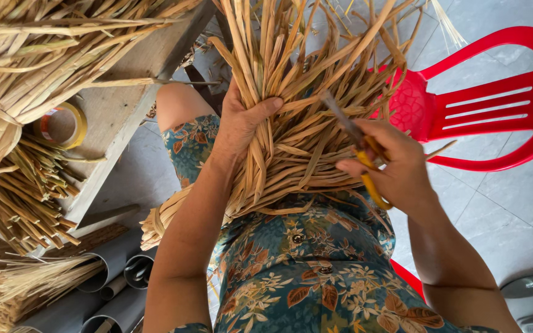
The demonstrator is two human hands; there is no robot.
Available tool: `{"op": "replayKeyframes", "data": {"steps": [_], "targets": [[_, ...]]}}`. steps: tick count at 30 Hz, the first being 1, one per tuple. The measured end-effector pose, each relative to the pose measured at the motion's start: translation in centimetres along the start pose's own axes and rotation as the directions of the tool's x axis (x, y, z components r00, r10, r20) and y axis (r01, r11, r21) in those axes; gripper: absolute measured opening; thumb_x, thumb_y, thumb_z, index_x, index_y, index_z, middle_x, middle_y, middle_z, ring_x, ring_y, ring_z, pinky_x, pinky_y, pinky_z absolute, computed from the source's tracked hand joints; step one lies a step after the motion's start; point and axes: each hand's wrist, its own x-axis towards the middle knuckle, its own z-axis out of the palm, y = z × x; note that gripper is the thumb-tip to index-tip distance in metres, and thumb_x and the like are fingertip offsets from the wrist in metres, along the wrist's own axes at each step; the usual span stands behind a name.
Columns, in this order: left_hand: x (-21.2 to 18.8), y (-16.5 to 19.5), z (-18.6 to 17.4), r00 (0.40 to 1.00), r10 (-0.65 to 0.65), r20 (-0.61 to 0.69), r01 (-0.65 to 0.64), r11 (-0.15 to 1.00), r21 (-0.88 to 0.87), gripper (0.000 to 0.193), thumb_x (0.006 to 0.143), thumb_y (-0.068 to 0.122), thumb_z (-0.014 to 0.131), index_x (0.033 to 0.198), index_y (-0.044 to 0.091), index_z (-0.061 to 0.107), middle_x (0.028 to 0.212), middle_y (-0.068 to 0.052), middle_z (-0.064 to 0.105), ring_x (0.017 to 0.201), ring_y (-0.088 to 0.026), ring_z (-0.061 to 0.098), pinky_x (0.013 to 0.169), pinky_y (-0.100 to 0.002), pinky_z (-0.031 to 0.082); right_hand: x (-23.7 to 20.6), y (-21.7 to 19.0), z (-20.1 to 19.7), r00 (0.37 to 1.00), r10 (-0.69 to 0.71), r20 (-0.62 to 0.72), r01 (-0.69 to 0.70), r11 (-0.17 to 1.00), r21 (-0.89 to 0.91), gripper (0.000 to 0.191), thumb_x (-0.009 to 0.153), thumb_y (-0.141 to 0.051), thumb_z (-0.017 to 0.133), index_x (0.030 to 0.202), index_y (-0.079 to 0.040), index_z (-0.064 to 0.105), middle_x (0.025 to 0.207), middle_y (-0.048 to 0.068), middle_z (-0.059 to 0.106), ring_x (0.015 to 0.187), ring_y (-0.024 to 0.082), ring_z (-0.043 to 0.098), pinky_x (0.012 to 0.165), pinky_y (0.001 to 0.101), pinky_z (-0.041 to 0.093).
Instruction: The person sits with a large bundle of dried palm leaves across their lap and trims the leaf ends with yellow-handled scissors. They repeatedly gather sections of leaves, cut off uneven tips, and rotate the bundle to trim other sides, with finished bundles stacked on a nearby table.
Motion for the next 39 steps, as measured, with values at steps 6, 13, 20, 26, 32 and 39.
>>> {"op": "replayKeyframes", "data": {"steps": [6, 13, 20, 26, 32, 39], "targets": [[-0.5, -0.3, 0.1, 1.0, -0.008, 0.0, 0.008, 0.999, -0.037, 0.059, 0.088, -0.008, 0.078, 0.139, 0.004, 0.051, 0.128, -0.009, 0.067, 0.117, -0.019, 0.066, 0.104, -0.035, 0.055, 1.5, -0.2, 1.5, 0.997, 0.078, 0.011, -0.075, 0.985, -0.156, 0.06, 0.079, -0.02, 0.091, 0.131, -0.005, 0.066, 0.092, 0.001, 0.062, 0.077, 0.008, 0.053, 0.066, 0.0241, 0.047], [-0.4, -0.6, -0.9, 1.0, -0.027, -0.009, 0.027, 0.999, -0.045, 0.052, 0.092, 0.003, 0.08, 0.137, 0.002, 0.056, 0.125, -0.007, 0.068, 0.112, -0.015, 0.065, 0.102, -0.032, 0.053, 1.5, 0.7, 2.0, 0.996, 0.084, 0.016, -0.082, 0.99, -0.113, 0.06, 0.08, -0.02, 0.091, 0.131, -0.005, 0.065, 0.09, 0.001, 0.062, 0.074, 0.009, 0.05, 0.065, 0.0234, 0.045], [-0.4, -0.6, -0.9, 1.0, -0.011, -0.024, 0.01, 1.0, -0.027, 0.05, 0.09, -0.003, 0.079, 0.135, 0.002, 0.056, 0.124, -0.008, 0.069, 0.111, -0.016, 0.066, 0.1, -0.032, 0.054, 1.3, 1.4, 1.5, 0.986, 0.161, 0.032, -0.157, 0.982, -0.1, 0.058, 0.08, -0.02, 0.09, 0.131, -0.006, 0.066, 0.089, 0.001, 0.06, 0.076, 0.007, 0.051, 0.067, 0.0227, 0.046], [-0.4, -0.2, -0.9, 1.0, -0.01, -0.028, 0.01, 1.0, -0.001, 0.05, 0.088, -0.008, 0.077, 0.134, 0.002, 0.058, 0.123, -0.008, 0.07, 0.11, -0.017, 0.068, 0.098, -0.031, 0.055, 1.2, 1.5, 1.1, 0.983, 0.183, 0.03, -0.179, 0.979, -0.099, 0.061, 0.077, -0.022, 0.09, 0.131, -0.006, 0.066, 0.091, 0.0, 0.061, 0.077, 0.007, 0.054, 0.068, 0.0225, 0.049], [-0.2, -0.3, -0.9, 0.999, -0.029, -0.02, 0.029, 0.999, -0.033, 0.049, 0.088, -0.008, 0.077, 0.132, 0.002, 0.059, 0.122, -0.009, 0.071, 0.108, -0.018, 0.068, 0.098, -0.034, 0.056, 1.1, 1.0, 0.8, 0.986, 0.161, 0.043, -0.155, 0.981, -0.12, 0.067, 0.073, -0.023, 0.092, 0.132, -0.006, 0.066, 0.093, 0.001, 0.061, 0.074, 0.008, 0.054, 0.066, 0.0227, 0.049], [-0.2, -0.6, -1.1, 0.999, -0.031, -0.022, 0.03, 0.999, -0.04, 0.044, 0.095, 0.006, 0.074, 0.137, 0.002, 0.059, 0.127, -0.007, 0.069, 0.115, -0.016, 0.065, 0.104, -0.032, 0.052, 0.8, 1.1, 0.5, 0.986, 0.167, 0.005, -0.166, 0.982, -0.093, 0.065, 0.075, -0.021, 0.092, 0.132, -0.006, 0.065, 0.091, 0.001, 0.061, 0.078, 0.008, 0.053, 0.068, 0.0222, 0.048]]}}
